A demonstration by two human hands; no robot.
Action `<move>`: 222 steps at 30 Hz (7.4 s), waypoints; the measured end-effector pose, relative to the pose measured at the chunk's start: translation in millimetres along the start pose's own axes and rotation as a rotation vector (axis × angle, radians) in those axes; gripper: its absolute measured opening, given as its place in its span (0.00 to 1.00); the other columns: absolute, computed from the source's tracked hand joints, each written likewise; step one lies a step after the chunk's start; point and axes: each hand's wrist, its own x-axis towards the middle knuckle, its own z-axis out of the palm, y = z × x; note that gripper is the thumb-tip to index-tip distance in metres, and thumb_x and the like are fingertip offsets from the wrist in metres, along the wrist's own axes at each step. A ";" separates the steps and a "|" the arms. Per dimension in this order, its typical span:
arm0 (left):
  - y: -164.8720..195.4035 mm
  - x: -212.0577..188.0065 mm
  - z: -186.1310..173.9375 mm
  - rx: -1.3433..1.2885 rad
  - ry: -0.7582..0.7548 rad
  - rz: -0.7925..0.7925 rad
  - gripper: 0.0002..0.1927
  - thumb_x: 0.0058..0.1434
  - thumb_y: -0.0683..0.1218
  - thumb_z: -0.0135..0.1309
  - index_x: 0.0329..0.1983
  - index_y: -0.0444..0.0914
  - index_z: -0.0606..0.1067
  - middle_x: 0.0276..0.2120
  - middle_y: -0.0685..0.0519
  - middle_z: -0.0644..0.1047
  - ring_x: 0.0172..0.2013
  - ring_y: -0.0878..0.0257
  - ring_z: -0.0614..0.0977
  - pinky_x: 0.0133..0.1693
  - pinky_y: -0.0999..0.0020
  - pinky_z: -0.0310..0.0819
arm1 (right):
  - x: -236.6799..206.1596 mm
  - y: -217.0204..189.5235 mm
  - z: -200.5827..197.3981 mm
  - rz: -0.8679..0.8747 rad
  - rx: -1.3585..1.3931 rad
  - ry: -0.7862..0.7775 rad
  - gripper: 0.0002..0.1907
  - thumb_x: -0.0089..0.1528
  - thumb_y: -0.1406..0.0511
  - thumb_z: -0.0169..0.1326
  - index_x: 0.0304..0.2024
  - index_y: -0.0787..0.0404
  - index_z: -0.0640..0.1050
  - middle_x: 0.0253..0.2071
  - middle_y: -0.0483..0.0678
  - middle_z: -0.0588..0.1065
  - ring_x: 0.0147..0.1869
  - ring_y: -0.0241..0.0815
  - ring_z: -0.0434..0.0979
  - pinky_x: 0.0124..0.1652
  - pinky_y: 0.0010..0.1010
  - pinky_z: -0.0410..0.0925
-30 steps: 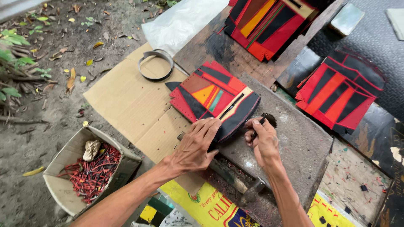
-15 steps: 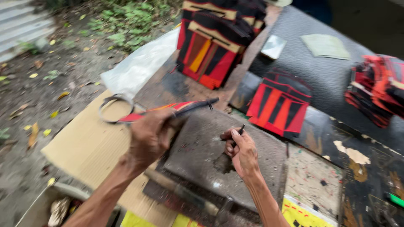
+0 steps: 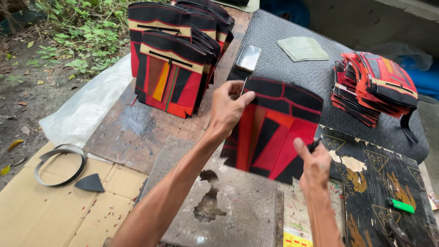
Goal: The person holds a steel punch against the top edge of a colorful patchwork leather bag and strikes it with a mallet, working along the edge on a wooden block. After finishing, the person places the bag onto a stack of completed bags and picks up another bag to continue.
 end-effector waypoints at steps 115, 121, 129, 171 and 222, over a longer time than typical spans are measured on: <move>33.7 -238.3 -298.6 0.617 0.022 -0.348 0.22 0.38 0.48 0.72 0.30 0.34 0.74 0.24 0.49 0.81 0.28 0.61 0.83 0.34 0.65 0.78 | -184.0 58.0 81.1 0.002 -0.373 -0.099 0.11 0.72 0.62 0.55 0.42 0.65 0.76 0.31 0.43 0.72 0.29 0.30 0.67 0.27 0.23 0.62; 33.5 -221.9 -295.5 0.582 0.029 -0.285 0.23 0.38 0.47 0.70 0.34 0.31 0.75 0.23 0.48 0.80 0.27 0.59 0.84 0.32 0.63 0.79 | -198.7 40.4 128.8 0.191 -0.105 -0.346 0.18 0.76 0.56 0.49 0.44 0.66 0.74 0.36 0.47 0.74 0.33 0.34 0.72 0.31 0.24 0.67; 45.4 -247.1 -309.1 0.595 -0.130 -0.288 0.36 0.38 0.48 0.70 0.52 0.31 0.75 0.22 0.48 0.81 0.25 0.59 0.84 0.33 0.64 0.80 | -253.0 32.6 193.2 0.401 -0.179 -0.647 0.11 0.62 0.70 0.59 0.43 0.67 0.70 0.34 0.52 0.75 0.33 0.44 0.81 0.31 0.34 0.78; 204.3 -283.9 -317.2 0.980 -0.348 -0.253 0.17 0.70 0.52 0.51 0.38 0.33 0.69 0.15 0.43 0.72 0.18 0.51 0.73 0.26 0.50 0.68 | -243.0 23.6 262.3 -0.134 -0.707 -0.882 0.08 0.66 0.65 0.56 0.40 0.64 0.77 0.24 0.49 0.79 0.29 0.34 0.79 0.29 0.29 0.70; 179.7 -297.9 -319.5 1.030 -0.411 -0.437 0.21 0.72 0.53 0.44 0.37 0.28 0.66 0.21 0.36 0.74 0.21 0.41 0.78 0.24 0.47 0.71 | -244.0 29.9 261.9 -0.345 -0.721 -0.903 0.07 0.66 0.67 0.56 0.40 0.65 0.74 0.27 0.56 0.75 0.28 0.50 0.78 0.29 0.41 0.68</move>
